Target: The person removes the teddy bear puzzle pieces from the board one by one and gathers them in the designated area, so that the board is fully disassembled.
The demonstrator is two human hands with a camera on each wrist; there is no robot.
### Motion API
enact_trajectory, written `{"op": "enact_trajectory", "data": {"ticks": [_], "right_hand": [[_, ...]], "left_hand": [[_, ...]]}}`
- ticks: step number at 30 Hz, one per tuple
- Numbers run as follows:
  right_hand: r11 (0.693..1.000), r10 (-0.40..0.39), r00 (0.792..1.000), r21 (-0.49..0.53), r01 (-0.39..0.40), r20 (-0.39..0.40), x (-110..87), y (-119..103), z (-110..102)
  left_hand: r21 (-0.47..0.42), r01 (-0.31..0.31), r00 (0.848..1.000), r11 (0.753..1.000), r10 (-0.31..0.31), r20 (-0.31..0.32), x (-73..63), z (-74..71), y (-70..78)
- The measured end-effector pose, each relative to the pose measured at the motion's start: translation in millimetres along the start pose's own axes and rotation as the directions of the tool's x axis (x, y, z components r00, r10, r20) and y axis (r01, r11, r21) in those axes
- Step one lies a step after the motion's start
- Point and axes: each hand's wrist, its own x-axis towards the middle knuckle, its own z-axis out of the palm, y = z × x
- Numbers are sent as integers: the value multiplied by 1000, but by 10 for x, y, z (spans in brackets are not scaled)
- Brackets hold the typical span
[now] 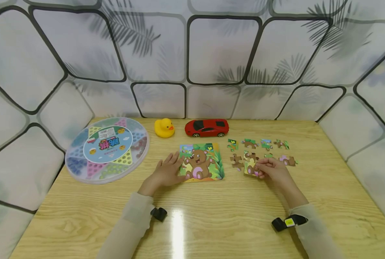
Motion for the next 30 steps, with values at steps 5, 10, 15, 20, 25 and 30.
{"op": "enact_trajectory", "data": {"ticks": [5,10,15,20,25,30], "right_hand": [[999,27,999,-35,-29,-38,-40,87,-172],[997,60,997,-38,-61,-45,-39,131,-248],[994,62,997,-88,-66,-47,-18,141,-252],[988,62,996,-135,-70,-66,-4,131,-236],[986,61,996,-151,-71,-70,-17,122,-234],[986,67,996,-150,-76,-63,-31,122,-240]], "left_hand": [[-2,6,1000,1000,-6,2,-19,-9,-6],[-8,10,1000,1000,-10,6,-35,-18,-1],[-10,13,1000,1000,-12,4,-42,-18,-2],[-21,5,1000,1000,-5,0,-36,-19,0],[-32,-1,1000,1000,1,4,-34,-13,2],[-28,2,1000,1000,-2,9,-25,-4,-1]]}}
